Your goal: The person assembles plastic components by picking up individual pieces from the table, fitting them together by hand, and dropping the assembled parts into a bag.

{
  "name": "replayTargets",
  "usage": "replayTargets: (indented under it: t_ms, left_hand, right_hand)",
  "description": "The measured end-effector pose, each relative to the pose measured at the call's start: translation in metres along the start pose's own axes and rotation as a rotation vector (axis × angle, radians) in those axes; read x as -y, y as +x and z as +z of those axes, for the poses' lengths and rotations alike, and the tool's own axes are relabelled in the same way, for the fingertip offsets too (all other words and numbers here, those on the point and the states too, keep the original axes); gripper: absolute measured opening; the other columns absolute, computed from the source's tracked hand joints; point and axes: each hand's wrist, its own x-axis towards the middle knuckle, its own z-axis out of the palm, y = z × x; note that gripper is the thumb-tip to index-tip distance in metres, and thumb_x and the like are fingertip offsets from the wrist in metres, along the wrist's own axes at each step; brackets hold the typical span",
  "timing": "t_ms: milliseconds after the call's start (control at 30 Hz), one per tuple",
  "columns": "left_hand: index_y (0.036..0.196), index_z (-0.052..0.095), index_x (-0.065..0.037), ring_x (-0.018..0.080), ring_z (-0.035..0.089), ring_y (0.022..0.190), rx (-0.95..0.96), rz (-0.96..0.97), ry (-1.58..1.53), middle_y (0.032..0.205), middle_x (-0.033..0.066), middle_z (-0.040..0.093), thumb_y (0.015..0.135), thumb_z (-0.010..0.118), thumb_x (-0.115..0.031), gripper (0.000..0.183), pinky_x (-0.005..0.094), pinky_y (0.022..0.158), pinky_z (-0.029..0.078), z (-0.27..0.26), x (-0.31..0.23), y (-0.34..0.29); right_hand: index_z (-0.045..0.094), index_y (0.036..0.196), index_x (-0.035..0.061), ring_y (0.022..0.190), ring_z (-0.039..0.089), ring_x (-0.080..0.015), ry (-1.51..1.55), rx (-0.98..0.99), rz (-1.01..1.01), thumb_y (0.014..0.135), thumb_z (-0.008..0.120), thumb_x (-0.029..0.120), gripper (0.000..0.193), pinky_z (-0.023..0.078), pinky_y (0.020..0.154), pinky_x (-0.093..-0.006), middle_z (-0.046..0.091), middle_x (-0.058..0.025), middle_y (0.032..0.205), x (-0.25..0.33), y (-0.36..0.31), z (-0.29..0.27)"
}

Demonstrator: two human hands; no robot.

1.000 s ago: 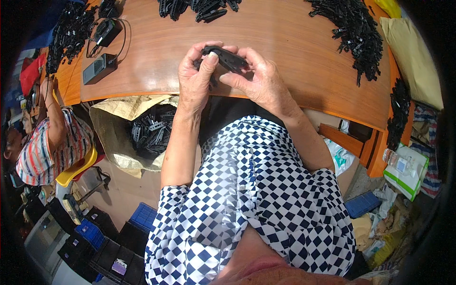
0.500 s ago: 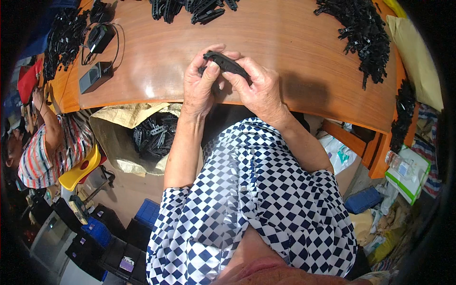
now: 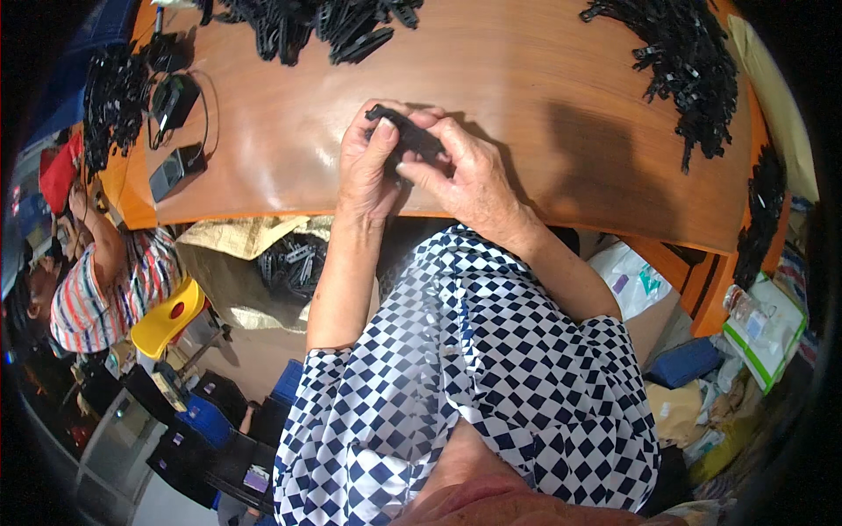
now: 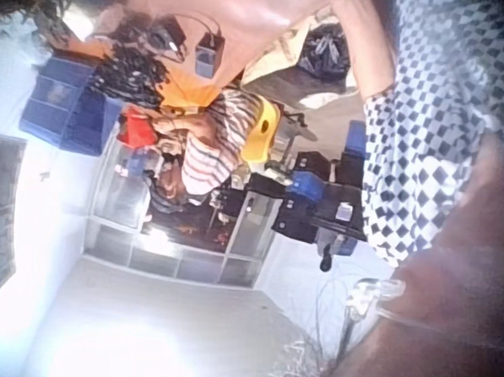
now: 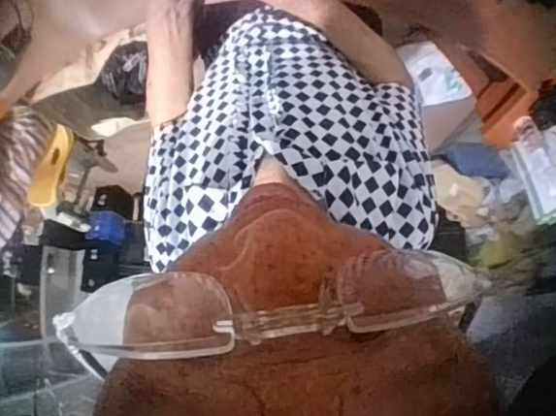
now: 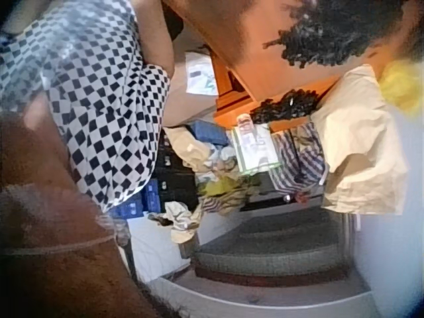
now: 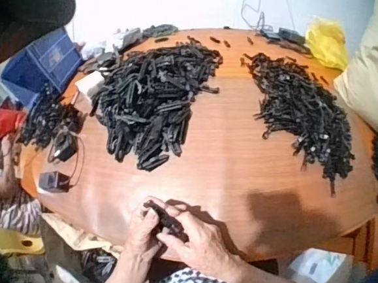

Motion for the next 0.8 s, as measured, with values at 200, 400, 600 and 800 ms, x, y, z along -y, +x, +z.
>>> replayTargets:
  t_ms: [200, 400, 600, 800]
  left_hand:
    - [0.108, 0.051, -0.003, 0.0196, 0.060, 0.071, -0.219, -0.068, 0.347, 0.084, 0.0092, 0.059, 0.089, 0.061, -0.021, 0.028, 0.0295, 0.065, 0.052, -0.017, -0.040, -0.032]
    - [0.109, 0.058, -0.001, 0.0177, 0.058, 0.068, -0.213, -0.217, 1.304, 0.078, 0.0075, 0.062, 0.089, 0.061, -0.023, 0.030, 0.0292, 0.063, 0.044, -0.054, -0.140, -0.118]
    - [0.115, 0.057, -0.006, 0.0371, 0.063, 0.079, -0.199, -0.310, 2.435, 0.090, 0.0177, 0.067, 0.082, 0.064, -0.019, 0.036, 0.0436, 0.068, 0.048, -0.059, -0.178, -0.154]
    - [0.103, 0.062, -0.008, 0.0325, 0.063, 0.082, -0.131, 0.215, 1.957, 0.090, 0.0135, 0.065, 0.083, 0.064, -0.010, 0.020, 0.0362, 0.070, 0.049, -0.017, -0.119, -0.040]
  right_hand:
    - [0.060, 0.102, 0.0075, 0.081, 0.064, -0.0256, -0.278, -0.030, -0.039, 0.079, 0.072, 0.028, 0.033, 0.052, 0.068, -0.0350, 0.062, -0.0081, 0.090, -0.026, 0.005, -0.068]
    - [0.060, 0.102, 0.0051, 0.085, 0.061, -0.0265, -1.136, -0.382, -0.355, 0.085, 0.063, 0.015, 0.020, 0.052, 0.072, -0.0361, 0.060, -0.0085, 0.090, -0.063, 0.040, -0.183]
    - [0.059, 0.110, 0.0112, 0.093, 0.057, -0.0251, -1.240, -0.173, -0.349, 0.085, 0.061, 0.012, 0.026, 0.050, 0.077, -0.0352, 0.055, -0.0061, 0.098, -0.063, 0.086, -0.195]
    - [0.058, 0.105, 0.0100, 0.096, 0.055, -0.0248, -1.252, -0.061, -0.380, 0.085, 0.060, 0.013, 0.020, 0.049, 0.079, -0.0363, 0.052, -0.0057, 0.098, -0.092, 0.115, -0.216]
